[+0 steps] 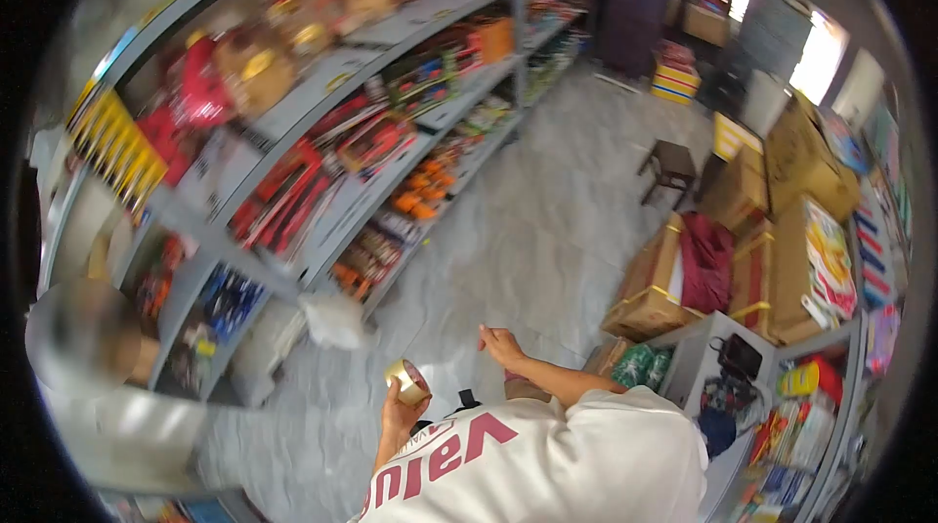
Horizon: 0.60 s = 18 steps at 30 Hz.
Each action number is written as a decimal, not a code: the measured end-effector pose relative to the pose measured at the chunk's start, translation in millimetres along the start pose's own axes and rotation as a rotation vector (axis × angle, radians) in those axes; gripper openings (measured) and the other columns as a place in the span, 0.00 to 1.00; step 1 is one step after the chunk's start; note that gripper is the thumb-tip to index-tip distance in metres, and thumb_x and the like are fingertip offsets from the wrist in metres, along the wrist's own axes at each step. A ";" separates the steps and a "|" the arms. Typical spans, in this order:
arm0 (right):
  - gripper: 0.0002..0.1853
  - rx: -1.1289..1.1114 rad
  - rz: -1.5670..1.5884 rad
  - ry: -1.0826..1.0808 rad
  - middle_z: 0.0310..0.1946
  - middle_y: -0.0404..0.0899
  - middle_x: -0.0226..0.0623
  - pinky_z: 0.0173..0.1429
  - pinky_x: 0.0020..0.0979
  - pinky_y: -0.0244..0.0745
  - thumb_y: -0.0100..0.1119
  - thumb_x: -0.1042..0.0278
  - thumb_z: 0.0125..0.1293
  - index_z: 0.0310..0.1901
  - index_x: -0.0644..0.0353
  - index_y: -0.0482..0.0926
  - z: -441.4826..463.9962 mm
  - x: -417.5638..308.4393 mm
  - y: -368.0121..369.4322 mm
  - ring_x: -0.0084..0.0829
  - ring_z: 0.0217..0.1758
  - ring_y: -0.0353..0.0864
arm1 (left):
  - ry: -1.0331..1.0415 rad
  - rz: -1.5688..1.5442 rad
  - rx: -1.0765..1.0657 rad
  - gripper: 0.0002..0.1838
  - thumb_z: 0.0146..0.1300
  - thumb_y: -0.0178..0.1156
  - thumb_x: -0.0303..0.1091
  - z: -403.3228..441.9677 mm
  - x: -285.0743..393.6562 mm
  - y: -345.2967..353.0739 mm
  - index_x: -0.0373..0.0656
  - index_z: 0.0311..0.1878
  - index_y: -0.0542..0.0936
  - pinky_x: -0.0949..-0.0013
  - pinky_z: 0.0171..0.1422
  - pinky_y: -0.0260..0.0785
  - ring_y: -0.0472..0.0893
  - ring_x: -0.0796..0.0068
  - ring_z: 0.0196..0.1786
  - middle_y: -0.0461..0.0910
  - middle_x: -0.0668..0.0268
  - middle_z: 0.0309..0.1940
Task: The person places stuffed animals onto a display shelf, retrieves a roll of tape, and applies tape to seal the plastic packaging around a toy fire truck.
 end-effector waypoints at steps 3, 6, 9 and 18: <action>0.15 0.117 0.087 -0.149 0.21 0.69 0.29 0.25 0.29 0.66 0.43 0.58 0.68 0.40 0.58 0.77 33.7 10.6 -42.0 0.22 0.23 0.68 | -0.084 0.043 -0.111 0.27 0.61 0.55 0.56 54.0 2.1 45.7 0.49 0.55 0.68 0.58 0.54 0.68 0.74 0.64 0.48 0.73 0.63 0.48; 0.10 0.220 0.262 -0.010 0.22 0.69 0.30 0.20 0.29 0.65 0.45 0.64 0.66 0.44 0.56 0.73 58.7 2.5 -92.4 0.23 0.24 0.70 | -0.142 0.096 -0.168 0.29 0.60 0.56 0.57 107.3 -3.2 94.9 0.46 0.56 0.68 0.57 0.56 0.67 0.72 0.61 0.51 0.72 0.61 0.50; 0.09 0.226 0.530 0.029 0.25 0.68 0.31 0.18 0.29 0.64 0.49 0.69 0.63 0.45 0.56 0.70 88.3 16.8 -143.2 0.24 0.25 0.70 | -0.224 0.125 -0.220 0.30 0.59 0.56 0.57 166.3 -8.0 142.7 0.46 0.56 0.68 0.55 0.58 0.66 0.71 0.60 0.53 0.71 0.62 0.52; 0.11 0.975 0.222 0.016 0.19 0.68 0.31 0.25 0.28 0.62 0.62 0.65 0.57 0.35 0.57 0.70 142.4 59.0 -287.3 0.23 0.21 0.66 | -0.427 0.388 -0.368 0.27 0.60 0.54 0.57 299.6 -1.1 316.0 0.48 0.55 0.69 0.58 0.48 0.71 0.75 0.62 0.47 0.74 0.62 0.48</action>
Point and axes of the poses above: each hand's wrist, its own z-axis towards the middle knuckle, its own y-axis out of the palm, x = y × z, the point moved 2 cm from there along z, towards the middle knuckle
